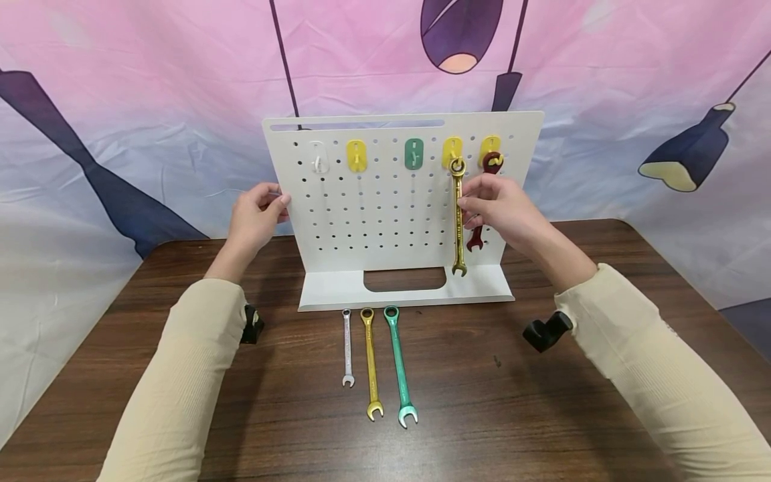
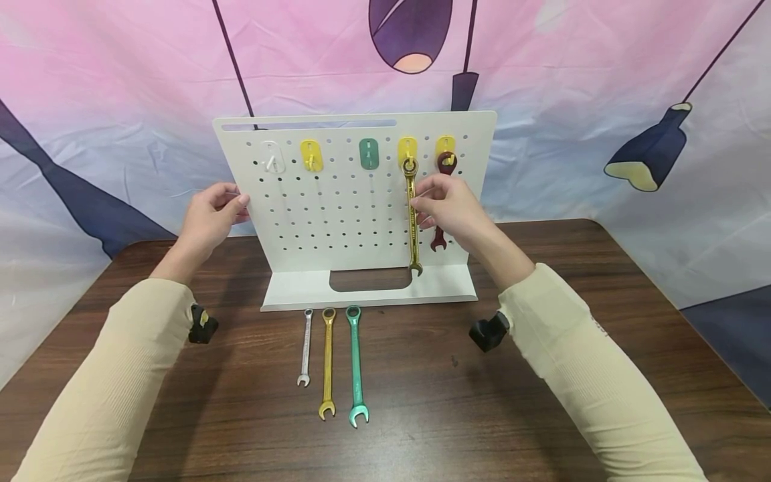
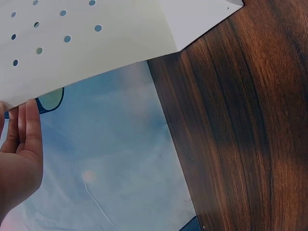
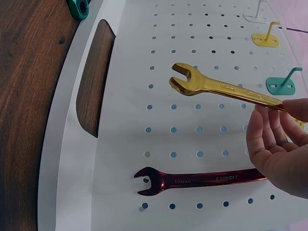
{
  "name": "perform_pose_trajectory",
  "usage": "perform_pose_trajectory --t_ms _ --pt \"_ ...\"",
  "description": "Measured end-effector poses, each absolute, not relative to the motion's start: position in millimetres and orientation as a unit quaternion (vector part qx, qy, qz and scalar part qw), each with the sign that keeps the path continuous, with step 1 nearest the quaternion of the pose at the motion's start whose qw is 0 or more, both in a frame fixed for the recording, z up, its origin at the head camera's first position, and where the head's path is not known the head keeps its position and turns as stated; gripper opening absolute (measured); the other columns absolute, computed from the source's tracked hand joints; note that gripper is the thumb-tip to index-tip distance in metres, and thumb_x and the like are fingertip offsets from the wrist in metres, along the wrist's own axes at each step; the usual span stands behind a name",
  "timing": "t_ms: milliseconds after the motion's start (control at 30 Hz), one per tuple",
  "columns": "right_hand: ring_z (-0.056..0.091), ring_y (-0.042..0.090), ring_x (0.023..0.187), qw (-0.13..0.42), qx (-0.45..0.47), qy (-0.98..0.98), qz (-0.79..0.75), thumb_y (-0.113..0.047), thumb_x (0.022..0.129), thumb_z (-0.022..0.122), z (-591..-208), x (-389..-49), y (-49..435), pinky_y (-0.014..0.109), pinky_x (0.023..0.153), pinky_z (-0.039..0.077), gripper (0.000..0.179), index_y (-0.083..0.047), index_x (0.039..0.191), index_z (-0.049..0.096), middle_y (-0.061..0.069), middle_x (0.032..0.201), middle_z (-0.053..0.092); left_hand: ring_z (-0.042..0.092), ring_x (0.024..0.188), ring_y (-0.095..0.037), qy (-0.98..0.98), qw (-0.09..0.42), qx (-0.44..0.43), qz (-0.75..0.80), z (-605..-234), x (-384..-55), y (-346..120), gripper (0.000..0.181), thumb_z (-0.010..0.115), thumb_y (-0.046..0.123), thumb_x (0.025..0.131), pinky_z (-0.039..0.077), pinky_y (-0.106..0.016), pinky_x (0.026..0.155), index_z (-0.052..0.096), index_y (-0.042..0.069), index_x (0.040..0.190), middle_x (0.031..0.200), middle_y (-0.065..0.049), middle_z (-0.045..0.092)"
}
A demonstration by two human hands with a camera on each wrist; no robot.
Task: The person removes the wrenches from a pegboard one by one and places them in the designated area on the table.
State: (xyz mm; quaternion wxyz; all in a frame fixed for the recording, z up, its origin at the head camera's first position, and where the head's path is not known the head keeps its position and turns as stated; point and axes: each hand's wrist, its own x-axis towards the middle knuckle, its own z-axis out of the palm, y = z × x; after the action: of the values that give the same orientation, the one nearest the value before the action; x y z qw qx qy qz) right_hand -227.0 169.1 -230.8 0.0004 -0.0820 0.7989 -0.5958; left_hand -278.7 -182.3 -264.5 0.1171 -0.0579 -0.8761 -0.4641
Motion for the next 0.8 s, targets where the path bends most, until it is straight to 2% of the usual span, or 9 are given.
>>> perform_pose_trajectory --t_ms 233,800 --pt "0.055 0.016 0.066 -0.003 -0.084 0.794 -0.603 0.0 0.091 0.052 -230.2 -225.6 168.9 0.025 0.06 0.053 0.009 0.005 0.099 0.051 0.008 0.079 0.055 0.059 0.092 -0.026 -0.879 0.119 -0.058 -0.458 -265.4 -279.8 -183.1 0.03 0.047 0.025 0.096 0.054 -0.03 0.082 0.053 0.002 0.113 0.103 -0.018 0.058" --pt "0.056 0.015 0.064 -0.004 -0.082 0.801 -0.592 0.001 0.091 0.052 -225.9 -222.0 168.3 0.024 0.059 0.053 0.014 0.01 0.101 0.052 0.008 0.079 0.058 0.059 0.091 -0.026 -0.878 0.121 -0.058 -0.459 -264.4 -278.5 -182.2 0.03 0.047 0.025 0.096 0.054 -0.032 0.083 0.053 0.001 0.112 0.102 -0.018 0.059"
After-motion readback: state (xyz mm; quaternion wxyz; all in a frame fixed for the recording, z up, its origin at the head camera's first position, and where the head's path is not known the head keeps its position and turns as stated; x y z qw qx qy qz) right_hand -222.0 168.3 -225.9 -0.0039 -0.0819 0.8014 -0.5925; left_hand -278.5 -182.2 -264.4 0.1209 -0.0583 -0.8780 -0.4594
